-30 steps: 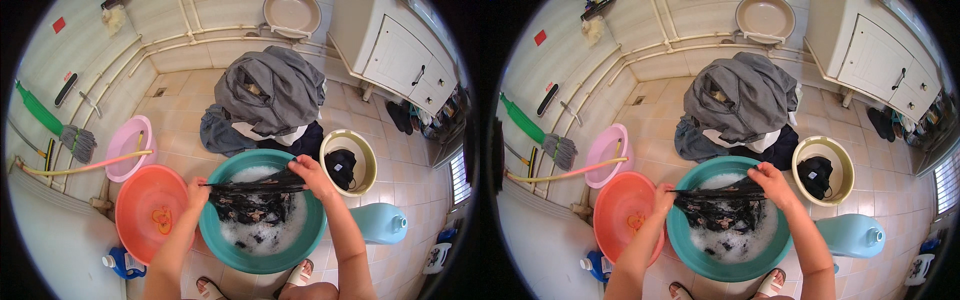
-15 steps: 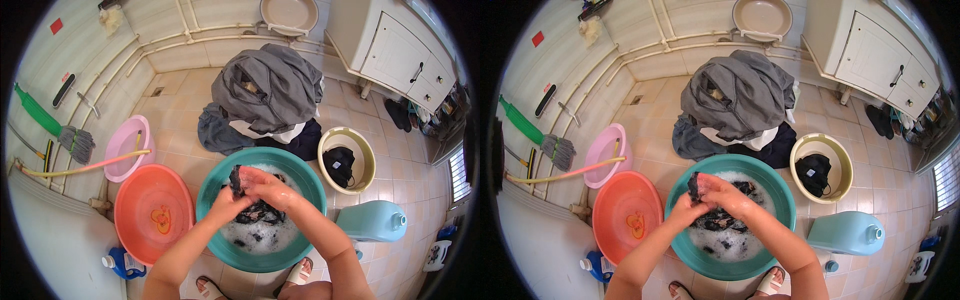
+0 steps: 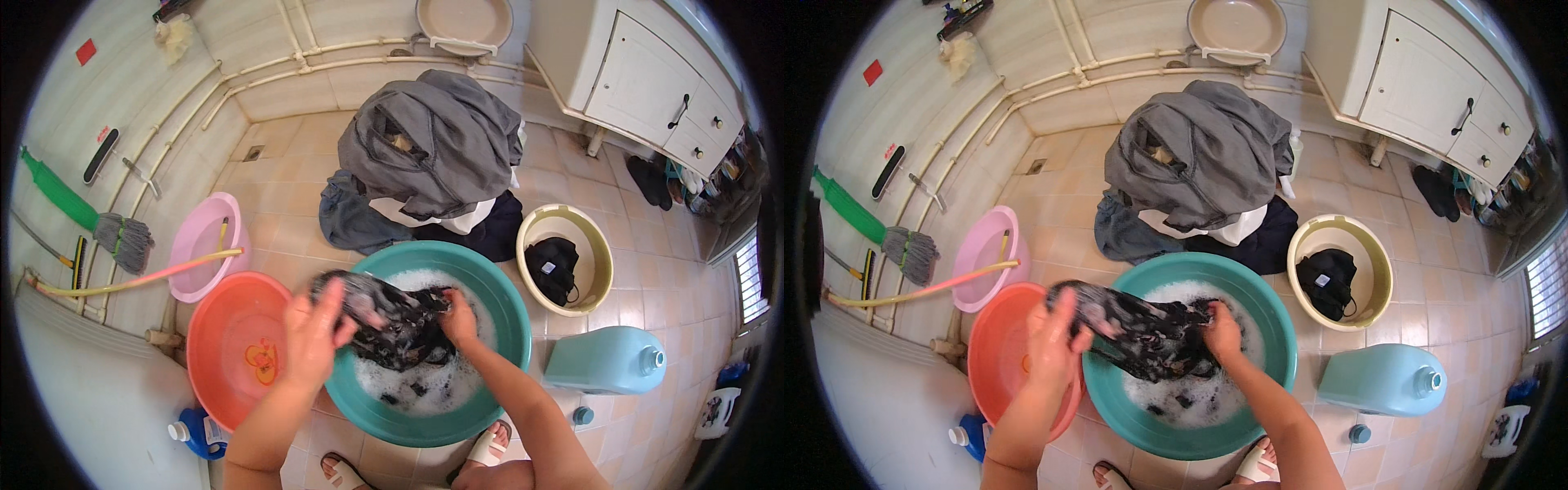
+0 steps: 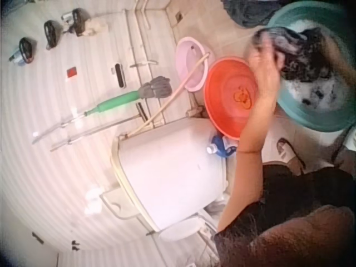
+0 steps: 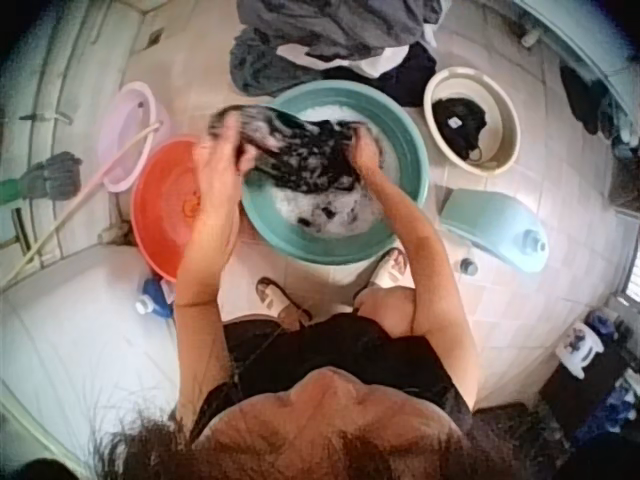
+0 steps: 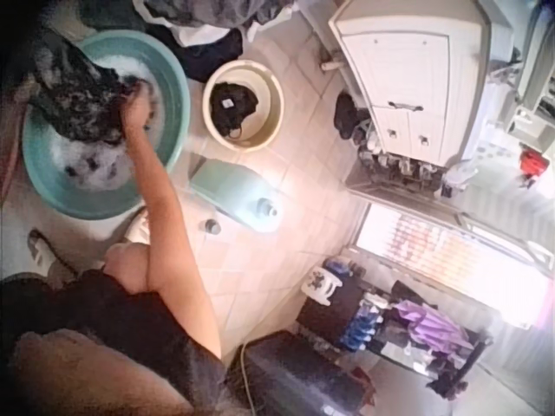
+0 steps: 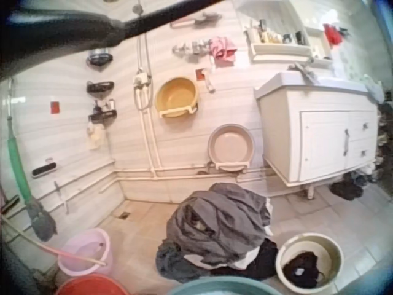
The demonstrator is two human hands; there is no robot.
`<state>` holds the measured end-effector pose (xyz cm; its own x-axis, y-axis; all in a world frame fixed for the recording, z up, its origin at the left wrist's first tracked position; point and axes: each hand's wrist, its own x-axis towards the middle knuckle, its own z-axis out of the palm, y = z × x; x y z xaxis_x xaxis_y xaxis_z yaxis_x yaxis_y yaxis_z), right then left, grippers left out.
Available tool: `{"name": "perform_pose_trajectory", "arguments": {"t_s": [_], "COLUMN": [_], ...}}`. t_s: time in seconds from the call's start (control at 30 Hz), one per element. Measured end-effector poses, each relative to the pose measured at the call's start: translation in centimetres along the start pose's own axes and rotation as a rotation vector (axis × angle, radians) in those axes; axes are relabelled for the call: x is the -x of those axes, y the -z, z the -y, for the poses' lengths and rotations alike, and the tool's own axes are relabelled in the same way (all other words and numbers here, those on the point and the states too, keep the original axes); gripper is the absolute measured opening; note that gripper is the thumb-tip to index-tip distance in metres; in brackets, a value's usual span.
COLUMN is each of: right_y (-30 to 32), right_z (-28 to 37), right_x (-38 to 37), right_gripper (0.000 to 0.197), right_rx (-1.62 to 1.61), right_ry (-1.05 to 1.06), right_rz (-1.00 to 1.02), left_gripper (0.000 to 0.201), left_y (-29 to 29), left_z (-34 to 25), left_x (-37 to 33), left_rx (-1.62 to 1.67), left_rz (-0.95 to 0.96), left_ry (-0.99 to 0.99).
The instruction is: The person pours liquid detergent into a teal basin filled with water and dark clothes. They submerge the clothes and scrub them by hand, agitating the fabric to create suds. The person lifts and wrings out individual items, including a black garment and a patterned piece, before placing them into a separate beige basin.
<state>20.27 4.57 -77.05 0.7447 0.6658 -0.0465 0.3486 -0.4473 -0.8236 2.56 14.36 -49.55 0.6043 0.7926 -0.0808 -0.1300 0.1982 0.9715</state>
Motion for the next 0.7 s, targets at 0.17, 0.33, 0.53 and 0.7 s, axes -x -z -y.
{"name": "perform_pose_trajectory", "arguments": {"t_s": [0.17, 0.33, 0.53, 0.7], "right_y": [3.9, 7.4, 9.8, 9.7], "right_z": [-1.0, 1.2, 7.5, 9.3], "right_x": [-0.3, -0.6, 0.4, 1.3], "right_gripper": [0.036, 0.044, 0.055, 0.06], "right_rx": [0.148, -0.711, -1.142, -1.203], "right_ry": [-0.059, -0.268, -0.365, -0.334], "right_rz": [0.074, 0.412, 0.777, 0.744], "left_gripper": [0.023, 0.024, 0.021, 0.028], "left_y": [3.3, 5.4, 8.6, 6.5], "left_z": [-1.2, 1.0, 7.2, 10.0], "left_x": [-1.8, -2.4, -4.0, -2.0], "left_rx": [0.102, 0.03, -0.766, -1.009], "left_rz": [-0.297, -0.325, -0.169, -0.02], "left_ry": [-0.14, -0.042, -0.192, -0.234]}}
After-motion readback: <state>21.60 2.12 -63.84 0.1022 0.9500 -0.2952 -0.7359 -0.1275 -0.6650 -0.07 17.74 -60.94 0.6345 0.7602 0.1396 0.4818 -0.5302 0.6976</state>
